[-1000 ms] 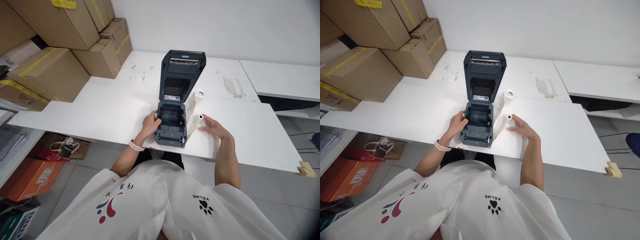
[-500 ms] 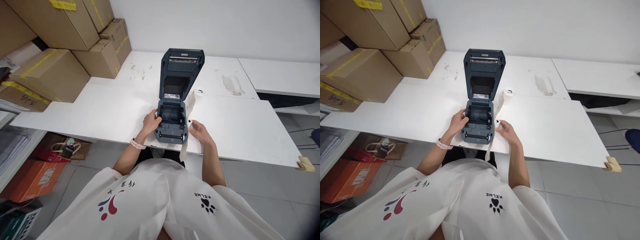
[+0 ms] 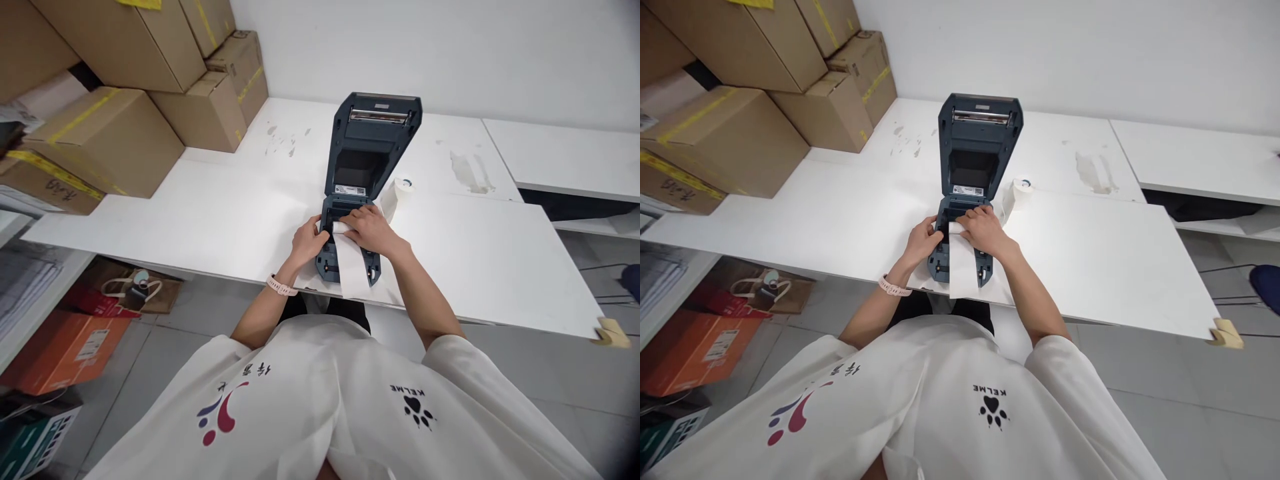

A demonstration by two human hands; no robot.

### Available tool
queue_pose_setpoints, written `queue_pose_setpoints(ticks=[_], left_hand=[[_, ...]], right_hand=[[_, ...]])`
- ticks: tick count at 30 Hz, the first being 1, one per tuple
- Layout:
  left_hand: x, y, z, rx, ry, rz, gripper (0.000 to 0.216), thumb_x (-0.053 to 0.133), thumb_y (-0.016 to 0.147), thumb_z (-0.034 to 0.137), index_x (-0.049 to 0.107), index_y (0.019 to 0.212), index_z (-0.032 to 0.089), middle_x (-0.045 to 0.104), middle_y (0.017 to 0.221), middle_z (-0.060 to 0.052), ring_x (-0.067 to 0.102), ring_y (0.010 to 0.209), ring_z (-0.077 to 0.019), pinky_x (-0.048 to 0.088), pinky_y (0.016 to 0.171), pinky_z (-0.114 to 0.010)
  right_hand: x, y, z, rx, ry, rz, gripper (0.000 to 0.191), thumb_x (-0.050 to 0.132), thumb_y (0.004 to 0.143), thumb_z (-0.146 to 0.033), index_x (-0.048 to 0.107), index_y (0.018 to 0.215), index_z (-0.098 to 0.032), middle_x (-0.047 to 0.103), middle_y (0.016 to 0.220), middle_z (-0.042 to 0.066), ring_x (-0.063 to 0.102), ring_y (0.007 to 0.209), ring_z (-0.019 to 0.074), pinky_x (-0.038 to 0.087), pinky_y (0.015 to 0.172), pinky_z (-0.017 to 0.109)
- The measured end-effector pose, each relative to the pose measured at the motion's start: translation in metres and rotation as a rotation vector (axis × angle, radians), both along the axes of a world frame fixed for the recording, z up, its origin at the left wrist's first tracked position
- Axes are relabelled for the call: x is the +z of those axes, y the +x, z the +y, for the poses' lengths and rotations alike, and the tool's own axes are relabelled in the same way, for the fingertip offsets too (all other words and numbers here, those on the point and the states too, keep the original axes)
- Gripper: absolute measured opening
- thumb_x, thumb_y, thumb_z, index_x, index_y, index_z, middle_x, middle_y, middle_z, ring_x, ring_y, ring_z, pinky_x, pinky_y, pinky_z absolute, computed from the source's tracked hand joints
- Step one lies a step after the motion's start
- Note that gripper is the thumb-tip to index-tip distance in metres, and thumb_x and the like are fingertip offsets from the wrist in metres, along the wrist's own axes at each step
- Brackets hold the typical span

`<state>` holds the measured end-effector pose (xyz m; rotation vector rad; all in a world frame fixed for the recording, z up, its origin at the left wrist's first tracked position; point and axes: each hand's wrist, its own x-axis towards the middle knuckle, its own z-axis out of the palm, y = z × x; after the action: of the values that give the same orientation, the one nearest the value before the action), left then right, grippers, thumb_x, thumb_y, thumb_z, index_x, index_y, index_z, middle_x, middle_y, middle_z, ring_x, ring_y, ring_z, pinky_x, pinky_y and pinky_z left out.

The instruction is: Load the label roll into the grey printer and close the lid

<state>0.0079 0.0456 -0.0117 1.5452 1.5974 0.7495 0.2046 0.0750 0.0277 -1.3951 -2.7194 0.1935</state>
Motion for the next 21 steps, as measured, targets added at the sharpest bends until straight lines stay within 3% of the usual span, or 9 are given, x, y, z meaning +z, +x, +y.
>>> queue_pose_setpoints(ticks=[3, 6, 9, 13, 21], left_hand=[[-0.003, 0.000, 0.000, 0.023, 0.001, -0.035, 0.064, 0.055, 0.083, 0.029, 0.057, 0.145, 0.017, 0.055, 0.072, 0.001, 0.052, 0.067, -0.0171, 0.036, 0.062, -0.030], [-0.007, 0.001, -0.001, 0.040, -0.004, -0.070, 0.065, 0.060, 0.084, 0.037, 0.055, 0.146, 0.019, 0.058, 0.078, 0.000, 0.054, 0.070, -0.0173, 0.038, 0.063, -0.030], [-0.012, 0.002, -0.001, 0.061, -0.009, -0.104, 0.064, 0.063, 0.085, 0.042, 0.056, 0.146, 0.022, 0.067, 0.102, -0.006, 0.061, 0.085, -0.0193, 0.046, 0.072, -0.031], [-0.016, 0.003, 0.000, 0.045, -0.013, -0.206, 0.066, 0.064, 0.085, 0.039, 0.053, 0.148, 0.021, 0.060, 0.141, -0.013, 0.062, 0.117, -0.0247, 0.051, 0.091, -0.033], [-0.013, 0.004, -0.001, 0.011, 0.022, -0.212, 0.060, 0.061, 0.086, 0.032, 0.056, 0.145, 0.021, 0.066, 0.138, -0.014, 0.064, 0.118, -0.0267, 0.054, 0.096, -0.039]], right_hand=[[-0.009, 0.002, -0.026, -0.017, 0.060, 0.135, 0.040, 0.050, 0.100, -0.028, 0.069, 0.134, -0.019, 0.071, 0.129, 0.014, 0.060, 0.121, 0.0350, 0.041, 0.111, 0.055], [-0.014, 0.011, -0.066, -0.022, 0.077, 0.325, 0.035, 0.048, 0.104, -0.035, 0.074, 0.126, -0.025, 0.073, 0.128, 0.010, 0.063, 0.115, 0.0316, 0.048, 0.102, 0.053], [-0.018, 0.014, -0.094, -0.027, 0.053, 0.410, 0.034, 0.046, 0.106, -0.035, 0.075, 0.123, -0.028, 0.073, 0.134, 0.007, 0.064, 0.115, 0.0301, 0.051, 0.100, 0.052], [-0.022, 0.014, -0.101, -0.031, 0.037, 0.449, 0.035, 0.043, 0.107, -0.032, 0.074, 0.124, -0.028, 0.072, 0.138, 0.006, 0.064, 0.120, 0.0292, 0.052, 0.099, 0.051], [-0.021, 0.007, -0.101, -0.035, 0.105, 0.306, 0.043, 0.044, 0.106, -0.045, 0.069, 0.134, -0.025, 0.069, 0.136, 0.010, 0.060, 0.117, 0.0325, 0.049, 0.100, 0.052]])
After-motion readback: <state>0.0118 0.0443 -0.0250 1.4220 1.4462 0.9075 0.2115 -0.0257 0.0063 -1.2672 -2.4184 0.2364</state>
